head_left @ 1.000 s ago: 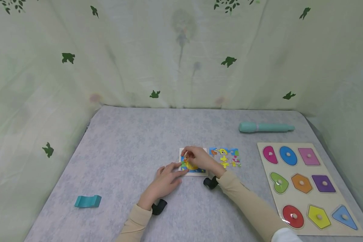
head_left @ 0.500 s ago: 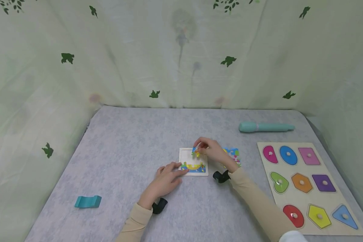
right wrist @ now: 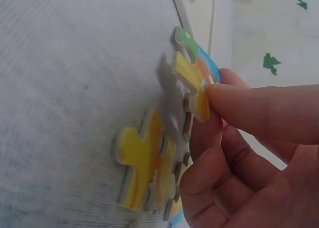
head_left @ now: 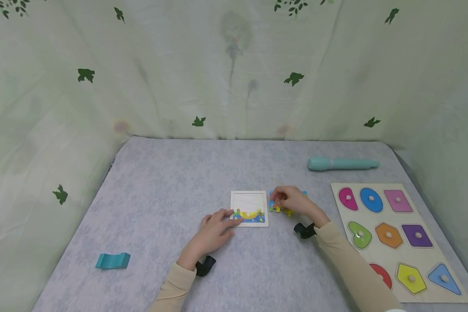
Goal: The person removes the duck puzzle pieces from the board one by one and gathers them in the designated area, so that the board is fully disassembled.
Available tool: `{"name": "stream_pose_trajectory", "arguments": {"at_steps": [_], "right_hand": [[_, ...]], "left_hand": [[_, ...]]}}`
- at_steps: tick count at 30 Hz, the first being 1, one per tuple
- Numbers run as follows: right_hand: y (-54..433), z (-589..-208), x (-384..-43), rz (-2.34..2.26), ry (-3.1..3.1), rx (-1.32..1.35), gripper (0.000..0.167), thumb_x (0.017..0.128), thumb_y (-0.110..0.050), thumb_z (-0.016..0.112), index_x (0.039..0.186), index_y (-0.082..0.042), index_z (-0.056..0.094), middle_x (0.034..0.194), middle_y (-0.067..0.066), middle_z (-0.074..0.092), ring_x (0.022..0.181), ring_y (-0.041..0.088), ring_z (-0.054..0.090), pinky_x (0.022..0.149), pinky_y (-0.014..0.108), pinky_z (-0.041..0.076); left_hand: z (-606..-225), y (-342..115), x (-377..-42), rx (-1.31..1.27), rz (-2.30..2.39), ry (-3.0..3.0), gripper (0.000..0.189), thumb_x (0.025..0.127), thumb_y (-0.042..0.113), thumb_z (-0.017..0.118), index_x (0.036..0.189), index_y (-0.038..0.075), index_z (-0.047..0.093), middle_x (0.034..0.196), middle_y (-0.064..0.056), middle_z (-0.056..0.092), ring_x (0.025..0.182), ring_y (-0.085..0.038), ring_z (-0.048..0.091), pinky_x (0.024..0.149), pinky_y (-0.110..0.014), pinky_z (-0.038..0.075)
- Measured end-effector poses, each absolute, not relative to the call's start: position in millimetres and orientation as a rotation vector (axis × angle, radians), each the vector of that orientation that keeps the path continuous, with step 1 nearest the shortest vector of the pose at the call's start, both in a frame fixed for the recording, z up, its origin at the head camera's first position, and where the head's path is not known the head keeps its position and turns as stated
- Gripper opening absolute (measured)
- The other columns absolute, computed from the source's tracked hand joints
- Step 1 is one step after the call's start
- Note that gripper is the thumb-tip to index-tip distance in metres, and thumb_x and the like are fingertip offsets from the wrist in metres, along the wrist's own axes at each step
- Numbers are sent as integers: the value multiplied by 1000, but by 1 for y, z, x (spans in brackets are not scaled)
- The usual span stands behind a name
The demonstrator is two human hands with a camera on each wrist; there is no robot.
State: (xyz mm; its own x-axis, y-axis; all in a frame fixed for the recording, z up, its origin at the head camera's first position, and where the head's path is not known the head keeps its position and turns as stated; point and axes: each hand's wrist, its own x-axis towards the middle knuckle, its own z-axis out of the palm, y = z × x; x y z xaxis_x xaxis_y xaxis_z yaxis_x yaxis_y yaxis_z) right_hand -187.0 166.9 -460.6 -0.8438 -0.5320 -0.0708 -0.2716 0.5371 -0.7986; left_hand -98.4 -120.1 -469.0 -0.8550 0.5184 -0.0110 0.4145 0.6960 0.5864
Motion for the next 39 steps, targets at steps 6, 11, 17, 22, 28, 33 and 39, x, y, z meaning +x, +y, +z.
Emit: {"name": "stream_pose_trajectory", "arguments": {"at_steps": [6,11,17,22,28,33,39], "right_hand": [[167,-469,-186,-1092,2566,-612,15,84,9,60,92,-3,65,80,3,58,72,17,50,65,30,43],[164,-469,-181,-1015,2645,-663,13,86,7,61,91,-4,66,79,1,58,71,15,50,65,30,44],[161,-472,-178,-944,2727,-706,16,85,9,63,90,-6,66,81,2,56,74,17,50,67,31,45],[159,-475,-176,-944,2792,-716,16,84,9,64,89,-7,66,82,2,54,75,16,50,67,30,45],[148,-471,-170,-1066,2741,-806,17,83,8,62,91,-6,66,84,0,57,76,15,51,69,30,46],[137,-471,-163,-1084,2623,-926,20,81,10,61,95,-4,65,89,2,61,78,15,53,72,29,46],[128,-470,-160,-1034,2621,-945,20,82,6,66,99,-4,65,91,3,60,78,14,52,70,28,44]], "left_hand": [[-469,-119,-98,768,871,2744,36,95,11,58,131,10,60,138,-18,45,127,-35,41,99,-62,21],[-469,-119,-98,757,876,2743,36,96,12,58,132,11,60,139,-18,44,127,-35,40,100,-62,20],[-469,-119,-97,748,885,2742,36,96,14,59,131,12,60,139,-17,44,128,-34,39,101,-61,19],[-469,-118,-97,745,876,2752,36,96,15,59,131,13,61,139,-17,44,128,-35,39,100,-62,20],[-469,-114,-99,800,847,2794,32,94,11,59,126,10,64,135,-16,45,126,-36,38,98,-61,25],[-468,-105,-102,898,797,2767,34,96,12,56,129,10,61,138,-9,45,129,-29,35,95,-54,29],[-468,-96,-103,981,689,2740,36,98,17,55,132,11,59,142,-4,45,128,-27,37,89,-50,31]]}}
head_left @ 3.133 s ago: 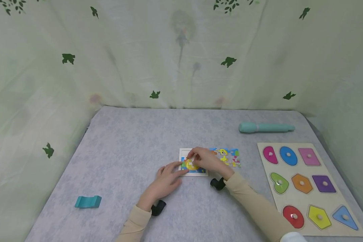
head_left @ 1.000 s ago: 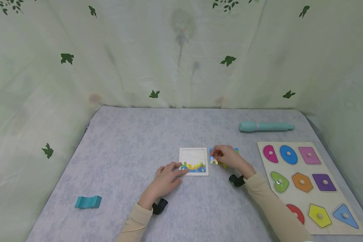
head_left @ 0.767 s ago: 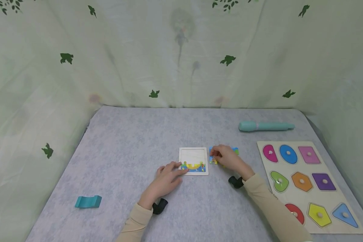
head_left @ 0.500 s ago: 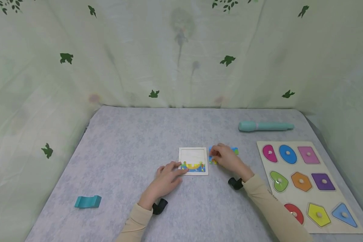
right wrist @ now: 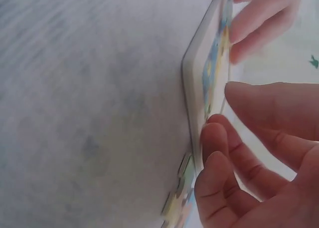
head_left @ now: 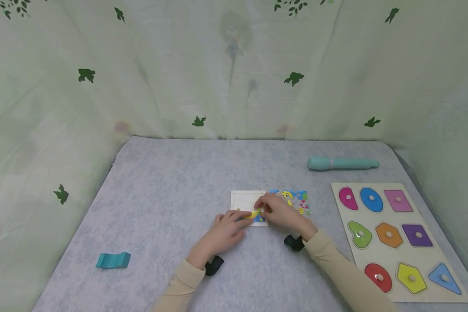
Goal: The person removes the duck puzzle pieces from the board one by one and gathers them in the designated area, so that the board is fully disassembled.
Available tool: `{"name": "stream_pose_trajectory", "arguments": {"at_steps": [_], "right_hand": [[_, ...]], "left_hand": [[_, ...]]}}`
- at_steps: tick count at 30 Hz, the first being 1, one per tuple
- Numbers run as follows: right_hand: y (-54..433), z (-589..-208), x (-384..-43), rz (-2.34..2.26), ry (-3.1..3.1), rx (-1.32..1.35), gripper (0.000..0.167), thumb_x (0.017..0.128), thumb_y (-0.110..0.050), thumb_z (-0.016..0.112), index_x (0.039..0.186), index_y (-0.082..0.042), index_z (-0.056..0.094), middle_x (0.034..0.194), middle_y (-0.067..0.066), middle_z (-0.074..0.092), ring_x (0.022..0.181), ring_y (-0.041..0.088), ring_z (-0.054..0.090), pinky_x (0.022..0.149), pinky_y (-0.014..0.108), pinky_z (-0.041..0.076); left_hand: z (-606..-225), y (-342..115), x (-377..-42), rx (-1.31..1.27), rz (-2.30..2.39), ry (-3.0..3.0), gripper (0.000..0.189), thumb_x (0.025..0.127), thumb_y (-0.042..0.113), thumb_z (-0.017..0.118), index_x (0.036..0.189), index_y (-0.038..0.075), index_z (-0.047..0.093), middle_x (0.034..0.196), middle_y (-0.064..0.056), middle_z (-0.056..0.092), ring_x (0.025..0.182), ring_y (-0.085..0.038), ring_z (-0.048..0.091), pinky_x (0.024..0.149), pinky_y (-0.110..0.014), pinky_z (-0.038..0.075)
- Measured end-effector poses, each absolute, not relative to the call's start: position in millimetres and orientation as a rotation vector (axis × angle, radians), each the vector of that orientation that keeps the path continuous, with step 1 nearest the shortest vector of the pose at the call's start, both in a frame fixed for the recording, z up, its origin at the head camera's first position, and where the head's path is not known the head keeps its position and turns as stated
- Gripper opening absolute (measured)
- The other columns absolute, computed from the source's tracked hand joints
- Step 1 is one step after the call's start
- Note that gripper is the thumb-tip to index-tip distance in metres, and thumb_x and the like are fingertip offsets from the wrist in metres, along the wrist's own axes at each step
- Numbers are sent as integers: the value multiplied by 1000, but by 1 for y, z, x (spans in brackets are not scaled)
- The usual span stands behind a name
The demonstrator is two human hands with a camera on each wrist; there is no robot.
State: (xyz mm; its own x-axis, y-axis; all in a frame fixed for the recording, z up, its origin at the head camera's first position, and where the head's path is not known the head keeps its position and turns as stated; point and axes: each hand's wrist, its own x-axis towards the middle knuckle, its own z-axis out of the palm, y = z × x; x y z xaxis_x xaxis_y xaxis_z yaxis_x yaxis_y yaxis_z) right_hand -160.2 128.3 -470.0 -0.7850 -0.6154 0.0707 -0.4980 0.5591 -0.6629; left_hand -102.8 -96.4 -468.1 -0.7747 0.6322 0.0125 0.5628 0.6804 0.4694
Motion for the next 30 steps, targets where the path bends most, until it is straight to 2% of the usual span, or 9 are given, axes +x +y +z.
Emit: {"name": "stream_pose_trajectory", "arguments": {"at_steps": [7,14,19,21,24,27,29,30], "right_hand": [[124,-469,-156,-1010,2603,-914,22,82,5,66,102,-4,66,90,4,56,79,15,49,72,29,42],[122,-469,-154,-1085,2626,-905,26,78,10,63,101,-1,65,87,4,50,76,15,47,69,28,42],[121,-470,-152,-1051,2634,-866,24,80,10,60,98,-5,68,91,3,48,81,16,43,70,28,40],[122,-470,-151,-1062,2623,-860,25,81,11,58,98,-6,68,90,4,49,82,17,43,70,32,41],[124,-472,-151,-1088,2601,-877,30,80,13,56,99,-7,68,88,2,51,80,16,44,86,45,40],[124,-473,-152,-1092,2589,-905,30,80,13,57,100,-8,66,79,-1,54,70,12,46,100,56,27],[125,-472,-153,-1110,2574,-897,28,82,11,58,100,-9,66,75,-3,55,66,11,46,100,54,27],[126,-473,-153,-1118,2572,-881,26,84,9,59,101,-11,65,73,-4,55,65,10,46,97,50,31]], "left_hand": [[-470,-93,-100,980,636,2796,35,97,18,56,131,12,60,139,-4,48,126,-25,41,87,-51,31],[-471,-90,-100,927,674,2800,34,97,18,57,130,12,62,137,-3,51,125,-25,42,88,-56,29],[-471,-90,-99,911,704,2791,33,97,17,57,129,13,62,137,-3,51,126,-25,42,88,-56,28],[-471,-90,-99,912,715,2787,33,97,17,57,130,12,62,138,-3,51,126,-26,41,88,-56,28],[-471,-91,-99,910,735,2778,33,97,17,57,129,12,62,138,-4,51,127,-26,41,87,-56,27],[-472,-91,-99,907,748,2773,33,97,17,57,129,12,62,138,-4,50,127,-27,40,87,-56,27],[-472,-92,-99,905,752,2772,33,97,17,57,130,13,62,138,-4,50,127,-27,40,87,-55,27],[-472,-92,-100,904,751,2774,33,97,17,57,130,13,62,139,-3,50,127,-26,40,87,-55,27]]}}
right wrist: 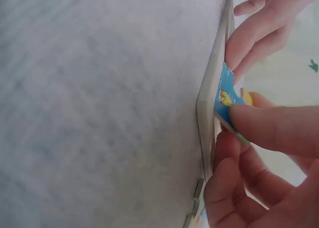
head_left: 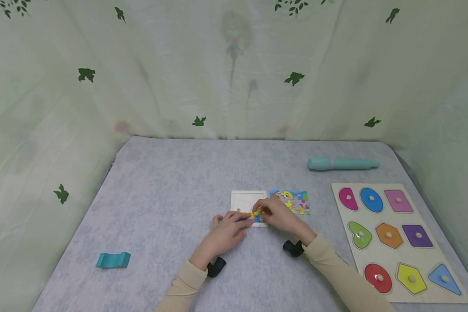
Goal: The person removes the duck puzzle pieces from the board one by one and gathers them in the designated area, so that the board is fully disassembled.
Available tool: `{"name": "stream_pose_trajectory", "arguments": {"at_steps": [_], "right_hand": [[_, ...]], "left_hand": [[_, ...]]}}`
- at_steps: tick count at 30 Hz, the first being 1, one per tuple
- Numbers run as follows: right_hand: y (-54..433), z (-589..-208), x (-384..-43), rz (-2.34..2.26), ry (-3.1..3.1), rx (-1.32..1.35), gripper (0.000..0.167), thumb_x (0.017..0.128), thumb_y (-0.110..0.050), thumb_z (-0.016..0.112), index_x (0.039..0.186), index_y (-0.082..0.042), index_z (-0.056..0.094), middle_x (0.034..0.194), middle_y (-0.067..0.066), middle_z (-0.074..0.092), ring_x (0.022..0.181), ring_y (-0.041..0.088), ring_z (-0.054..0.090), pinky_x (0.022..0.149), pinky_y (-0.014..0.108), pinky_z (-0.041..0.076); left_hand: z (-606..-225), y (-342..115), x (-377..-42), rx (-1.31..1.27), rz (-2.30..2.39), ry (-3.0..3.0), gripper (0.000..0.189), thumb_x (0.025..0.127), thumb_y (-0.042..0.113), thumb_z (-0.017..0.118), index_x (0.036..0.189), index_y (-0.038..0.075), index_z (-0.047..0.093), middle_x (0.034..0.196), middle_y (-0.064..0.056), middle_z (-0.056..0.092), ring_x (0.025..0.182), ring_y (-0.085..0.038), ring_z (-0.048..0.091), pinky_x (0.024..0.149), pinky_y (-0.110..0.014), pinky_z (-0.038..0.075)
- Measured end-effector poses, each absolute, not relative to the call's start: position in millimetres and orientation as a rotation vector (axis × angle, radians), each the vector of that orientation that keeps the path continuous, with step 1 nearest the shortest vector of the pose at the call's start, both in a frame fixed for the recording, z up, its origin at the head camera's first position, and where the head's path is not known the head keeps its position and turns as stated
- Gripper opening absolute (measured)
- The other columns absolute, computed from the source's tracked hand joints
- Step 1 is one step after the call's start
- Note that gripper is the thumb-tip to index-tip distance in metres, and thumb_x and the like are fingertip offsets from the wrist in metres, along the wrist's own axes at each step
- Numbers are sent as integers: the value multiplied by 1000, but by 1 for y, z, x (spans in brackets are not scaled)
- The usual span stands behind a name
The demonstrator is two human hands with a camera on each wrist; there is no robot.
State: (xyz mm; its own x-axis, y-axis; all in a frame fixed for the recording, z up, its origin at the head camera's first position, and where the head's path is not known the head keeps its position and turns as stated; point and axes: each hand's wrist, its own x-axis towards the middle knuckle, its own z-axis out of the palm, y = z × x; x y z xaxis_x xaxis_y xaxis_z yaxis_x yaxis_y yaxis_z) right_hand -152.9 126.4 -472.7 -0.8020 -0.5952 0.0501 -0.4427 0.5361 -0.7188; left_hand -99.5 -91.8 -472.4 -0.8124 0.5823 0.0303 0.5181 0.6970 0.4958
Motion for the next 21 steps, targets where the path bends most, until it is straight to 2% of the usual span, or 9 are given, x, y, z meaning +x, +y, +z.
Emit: {"name": "stream_pose_trajectory", "arguments": {"at_steps": [3,6,10,21], "right_hand": [[132,-472,-153,-1172,2569,-820,24,88,6,59,102,-12,65,77,-3,56,70,12,48,85,40,40],[144,-470,-154,-1235,2571,-767,22,88,4,60,102,-12,64,85,1,59,77,14,51,72,33,44],[168,-466,-156,-1274,2537,-743,18,87,5,59,100,-8,63,90,6,61,80,18,53,72,31,46],[234,-461,-145,-1154,2496,-571,15,86,5,61,96,-5,62,84,2,55,78,19,48,67,29,44]], "left_hand": [[-473,-92,-100,904,744,2779,34,97,18,57,130,13,62,139,-3,50,127,-26,40,87,-55,27],[-474,-92,-100,904,742,2780,34,97,18,56,131,14,61,140,-1,49,128,-26,39,87,-55,27],[-473,-91,-100,898,754,2774,34,97,17,56,131,13,61,140,-1,49,128,-26,39,88,-55,27],[-471,-91,-98,874,801,2750,34,98,17,56,131,12,61,141,-3,48,128,-27,39,88,-56,26]]}}
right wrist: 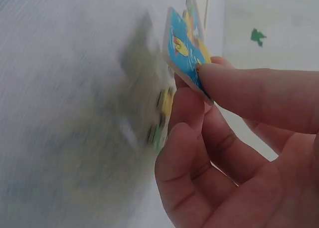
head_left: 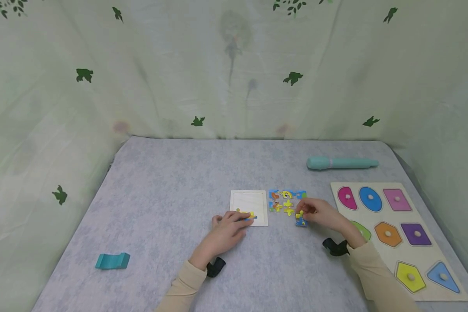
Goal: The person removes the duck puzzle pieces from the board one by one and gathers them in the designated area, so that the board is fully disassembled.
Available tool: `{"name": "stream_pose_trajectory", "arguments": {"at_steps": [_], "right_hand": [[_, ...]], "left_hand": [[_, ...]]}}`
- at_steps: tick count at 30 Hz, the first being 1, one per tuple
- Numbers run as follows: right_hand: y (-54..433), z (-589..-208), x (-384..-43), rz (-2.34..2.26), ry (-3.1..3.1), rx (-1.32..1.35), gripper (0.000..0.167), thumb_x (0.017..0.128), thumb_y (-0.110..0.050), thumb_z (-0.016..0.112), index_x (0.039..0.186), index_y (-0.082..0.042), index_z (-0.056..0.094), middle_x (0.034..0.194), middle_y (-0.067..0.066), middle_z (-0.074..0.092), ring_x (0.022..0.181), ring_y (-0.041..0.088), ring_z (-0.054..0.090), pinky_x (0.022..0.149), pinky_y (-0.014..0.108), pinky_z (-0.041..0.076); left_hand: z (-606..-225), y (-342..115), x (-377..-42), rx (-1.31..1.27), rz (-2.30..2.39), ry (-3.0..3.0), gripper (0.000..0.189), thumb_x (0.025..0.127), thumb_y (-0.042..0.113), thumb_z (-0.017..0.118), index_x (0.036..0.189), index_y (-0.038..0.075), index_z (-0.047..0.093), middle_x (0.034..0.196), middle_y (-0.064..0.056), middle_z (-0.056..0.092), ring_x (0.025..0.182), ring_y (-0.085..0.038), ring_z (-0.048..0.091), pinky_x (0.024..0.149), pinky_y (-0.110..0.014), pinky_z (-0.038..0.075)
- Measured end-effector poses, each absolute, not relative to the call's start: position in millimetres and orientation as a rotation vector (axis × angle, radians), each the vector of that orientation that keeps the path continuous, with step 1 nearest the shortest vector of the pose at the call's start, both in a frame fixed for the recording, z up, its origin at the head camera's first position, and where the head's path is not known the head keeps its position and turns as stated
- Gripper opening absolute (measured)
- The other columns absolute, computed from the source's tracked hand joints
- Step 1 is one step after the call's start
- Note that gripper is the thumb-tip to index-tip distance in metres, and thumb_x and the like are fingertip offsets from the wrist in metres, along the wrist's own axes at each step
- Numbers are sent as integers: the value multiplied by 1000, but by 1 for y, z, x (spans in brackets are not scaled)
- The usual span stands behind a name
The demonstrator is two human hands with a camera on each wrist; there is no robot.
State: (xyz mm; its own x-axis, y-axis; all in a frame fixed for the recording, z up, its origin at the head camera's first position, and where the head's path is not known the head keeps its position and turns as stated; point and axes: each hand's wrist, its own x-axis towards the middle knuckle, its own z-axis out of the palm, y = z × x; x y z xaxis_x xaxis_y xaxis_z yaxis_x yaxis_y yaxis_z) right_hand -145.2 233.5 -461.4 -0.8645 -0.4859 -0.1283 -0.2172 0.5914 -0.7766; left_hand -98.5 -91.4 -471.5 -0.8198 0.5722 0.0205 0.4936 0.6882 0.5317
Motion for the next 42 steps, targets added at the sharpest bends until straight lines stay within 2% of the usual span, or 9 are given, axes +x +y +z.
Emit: {"name": "stream_pose_trajectory", "arguments": {"at_steps": [7,16,31,42], "right_hand": [[247,-465,-140,-1106,2534,-492,13,85,3,65,95,-5,62,80,0,53,77,19,49,68,30,44],[241,-465,-133,-1035,2631,-496,14,85,2,67,95,-6,62,74,-1,50,71,16,47,62,26,41],[227,-463,-132,-782,2806,-447,16,81,2,71,84,-7,58,73,-1,51,68,15,47,61,29,43],[166,-466,-139,-1141,2608,-712,13,84,4,66,90,-6,61,84,-1,57,77,14,52,69,29,46]], "left_hand": [[-473,-92,-98,870,808,2739,35,98,17,56,132,12,60,142,-3,47,129,-27,38,89,-56,25],[-473,-93,-97,884,824,2736,35,98,16,55,132,11,59,142,-3,47,130,-28,37,89,-57,25],[-475,-98,-96,965,803,2735,35,98,15,55,132,9,59,143,-8,44,133,-28,35,95,-60,22],[-475,-118,-94,913,820,2789,35,96,13,58,130,7,60,142,-11,45,132,-28,37,98,-59,24]]}}
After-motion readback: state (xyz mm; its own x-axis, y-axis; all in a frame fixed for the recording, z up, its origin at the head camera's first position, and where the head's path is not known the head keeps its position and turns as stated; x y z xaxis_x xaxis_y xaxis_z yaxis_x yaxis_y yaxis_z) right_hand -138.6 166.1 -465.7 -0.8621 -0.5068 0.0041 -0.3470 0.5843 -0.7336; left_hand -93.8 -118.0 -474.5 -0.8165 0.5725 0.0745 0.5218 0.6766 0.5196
